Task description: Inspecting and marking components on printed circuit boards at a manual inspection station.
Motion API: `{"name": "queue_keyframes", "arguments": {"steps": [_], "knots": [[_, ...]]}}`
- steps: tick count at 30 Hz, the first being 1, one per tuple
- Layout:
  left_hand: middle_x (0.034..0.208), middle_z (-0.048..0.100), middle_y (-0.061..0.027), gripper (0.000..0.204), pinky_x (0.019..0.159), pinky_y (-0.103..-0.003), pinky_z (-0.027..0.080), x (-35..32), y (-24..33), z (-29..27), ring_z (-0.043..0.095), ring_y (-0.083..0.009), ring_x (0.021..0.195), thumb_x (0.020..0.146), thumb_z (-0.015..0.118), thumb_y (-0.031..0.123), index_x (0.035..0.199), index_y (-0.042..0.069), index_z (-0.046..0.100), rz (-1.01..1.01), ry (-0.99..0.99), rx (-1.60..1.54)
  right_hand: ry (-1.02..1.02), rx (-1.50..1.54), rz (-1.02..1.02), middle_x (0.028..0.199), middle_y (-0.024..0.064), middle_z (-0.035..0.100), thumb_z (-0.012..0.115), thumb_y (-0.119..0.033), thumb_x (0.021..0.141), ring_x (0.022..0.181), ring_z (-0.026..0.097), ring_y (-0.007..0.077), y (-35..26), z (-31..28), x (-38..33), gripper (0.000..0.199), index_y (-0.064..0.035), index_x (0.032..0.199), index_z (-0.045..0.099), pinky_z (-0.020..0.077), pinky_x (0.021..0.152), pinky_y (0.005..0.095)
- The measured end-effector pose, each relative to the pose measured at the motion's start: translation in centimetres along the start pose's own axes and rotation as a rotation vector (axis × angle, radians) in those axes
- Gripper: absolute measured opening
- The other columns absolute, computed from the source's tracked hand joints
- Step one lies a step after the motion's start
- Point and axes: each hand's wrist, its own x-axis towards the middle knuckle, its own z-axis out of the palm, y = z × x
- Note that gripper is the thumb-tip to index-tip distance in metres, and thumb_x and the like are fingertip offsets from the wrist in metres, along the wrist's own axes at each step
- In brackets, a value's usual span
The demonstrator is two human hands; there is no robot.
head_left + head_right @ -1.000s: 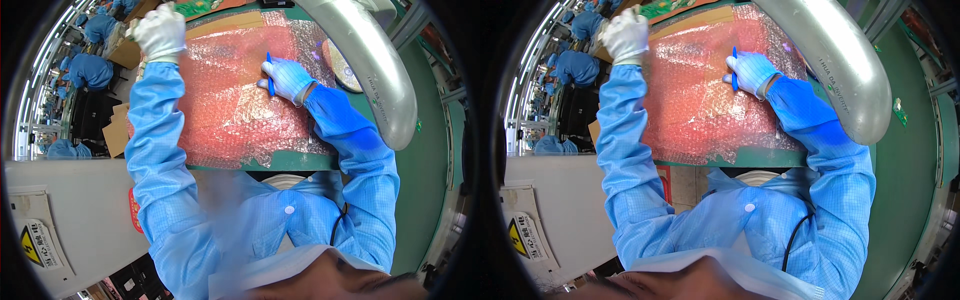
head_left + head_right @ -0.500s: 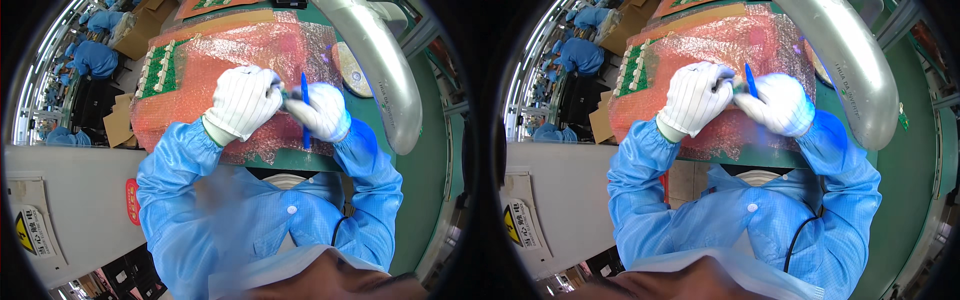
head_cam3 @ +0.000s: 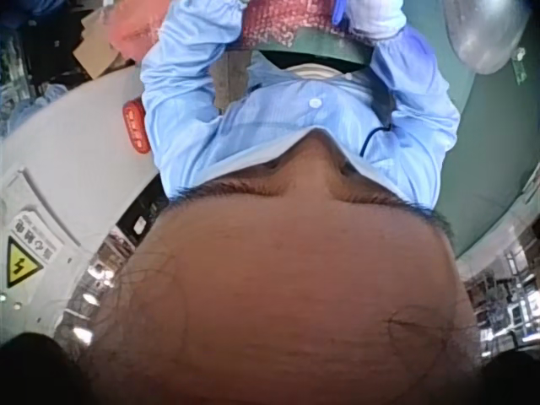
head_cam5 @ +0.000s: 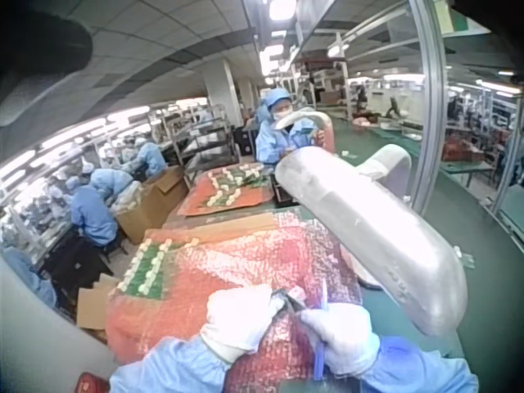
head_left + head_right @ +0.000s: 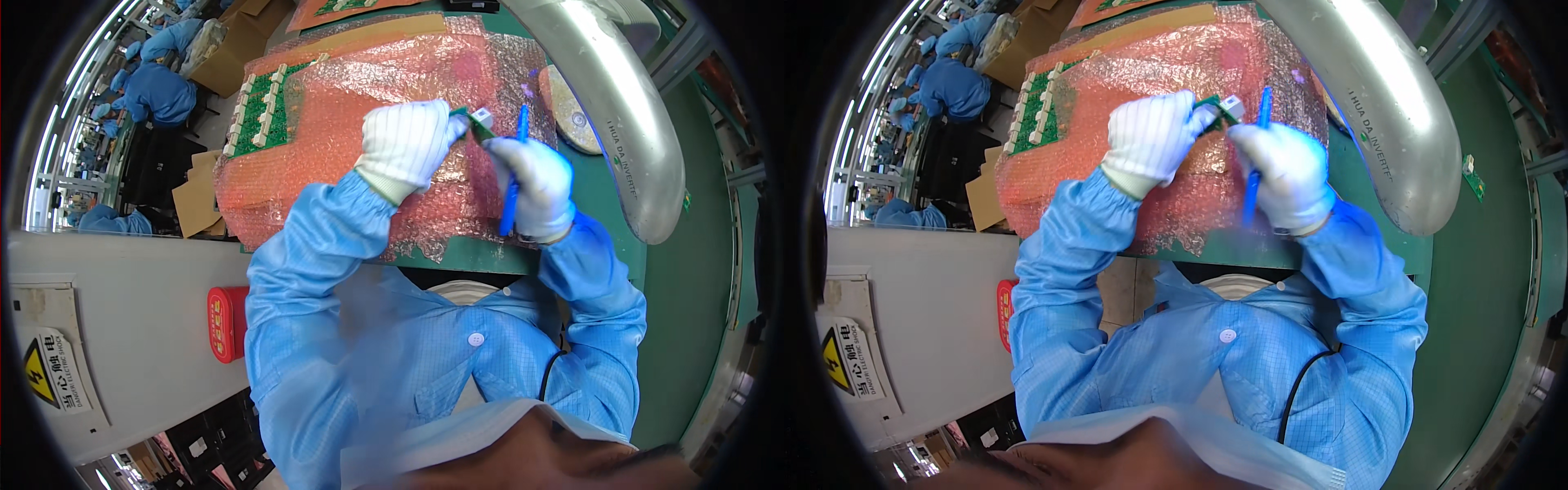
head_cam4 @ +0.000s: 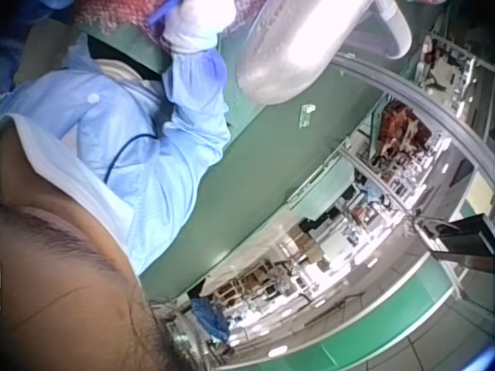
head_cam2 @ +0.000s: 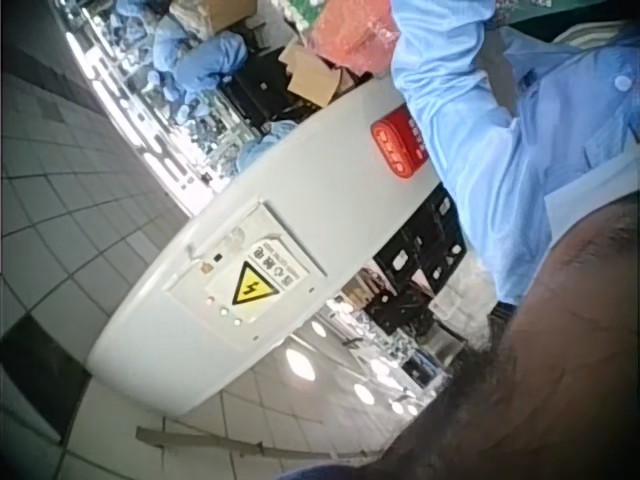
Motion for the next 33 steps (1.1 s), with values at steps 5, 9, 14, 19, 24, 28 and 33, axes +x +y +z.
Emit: {"name": "queue_keyframes", "arguments": {"steps": [5, 9, 14, 19, 24, 28, 33], "knots": [[0.081, 0.069, -0.0148, 0.049, 0.069, -0.044, 0.052, 2.6, -3.5, 0.6, 0.068, -0.0338, 0.077, 0.091, 0.051, 0.056, 0.093, 0.010, 0.067, -0.164, -0.252, -0.034, 0.078, 0.093, 0.106, 0.076, 0.0072, 0.063, 0.063, 0.002, 0.085, 0.067, 0.063, 0.0199, -0.1, -2.2, -0.4, 0.015, -0.0014, 0.100, 0.065, 0.0510, 0.063, 0.0307], [0.099, 0.068, -0.0127, 0.043, 0.075, -0.046, 0.051, 1.5, -7.1, 4.1, 0.065, -0.0331, 0.092, 0.089, 0.056, 0.052, 0.105, 0.013, 0.065, -0.071, -0.259, -0.150, 0.107, 0.562, 0.645, 0.093, 0.0060, 0.064, 0.068, -0.001, 0.085, 0.091, 0.062, 0.0148, 0.3, -3.6, -0.2, 0.011, -0.0016, 0.095, 0.065, 0.0473, 0.095, 0.0331], [0.108, 0.064, -0.0162, 0.032, 0.083, -0.034, 0.051, 2.3, -2.3, 1.0, 0.063, -0.0305, 0.099, 0.089, 0.064, 0.026, 0.113, 0.004, 0.063, 0.160, 0.483, -0.132, 0.218, 0.539, 0.678, 0.100, 0.0084, 0.064, 0.069, -0.001, 0.083, 0.098, 0.063, 0.0214, 2.5, -4.6, -1.5, 0.014, -0.0010, 0.097, 0.065, 0.0480, 0.100, 0.0392], [0.108, 0.063, -0.0165, 0.062, 0.077, -0.031, 0.053, -1.3, 3.8, 1.3, 0.068, -0.0253, 0.086, 0.097, 0.050, 0.049, 0.135, 0.000, 0.043, -0.302, -0.427, -1.618, 0.213, 0.570, 0.783, 0.102, 0.0097, 0.064, 0.068, -0.004, 0.086, 0.098, 0.064, 0.0228, 2.3, -4.2, -1.3, 0.022, -0.0016, 0.107, 0.064, 0.0499, 0.097, 0.0399], [0.112, 0.061, -0.0134, 0.059, 0.074, -0.034, 0.055, -0.6, 4.4, 3.0, 0.067, -0.0221, 0.085, 0.098, 0.049, 0.049, 0.130, 0.000, 0.042, -0.419, -0.545, -2.090, 0.118, 0.360, 0.770, 0.112, 0.0150, 0.066, 0.066, -0.016, 0.092, 0.096, 0.066, 0.0216, 4.2, -4.4, -4.2, 0.032, -0.0007, 0.120, 0.063, 0.0555, 0.085, 0.0313], [0.110, 0.062, -0.0129, 0.061, 0.073, -0.034, 0.056, -0.5, 4.0, 4.6, 0.067, -0.0215, 0.084, 0.095, 0.050, 0.052, 0.129, 0.002, 0.044, -0.440, -0.560, -2.202, 0.210, 0.798, 0.829, 0.123, 0.0168, 0.060, 0.054, -0.020, 0.097, 0.101, 0.063, 0.0204, 8.5, -4.1, -10.7, 0.028, -0.0008, 0.118, 0.059, 0.0540, 0.078, 0.0326], [0.108, 0.063, -0.0124, 0.065, 0.072, -0.033, 0.055, -1.8, 3.1, 5.3, 0.066, -0.0189, 0.081, 0.093, 0.048, 0.058, 0.129, 0.004, 0.047, -0.507, -0.507, -2.238, 0.134, 0.738, 0.985, 0.125, 0.0161, 0.058, 0.054, -0.017, 0.097, 0.101, 0.062, 0.0200, 3.5, -3.5, -4.0, 0.029, -0.0051, 0.123, 0.056, 0.0540, 0.069, 0.0306]]}}
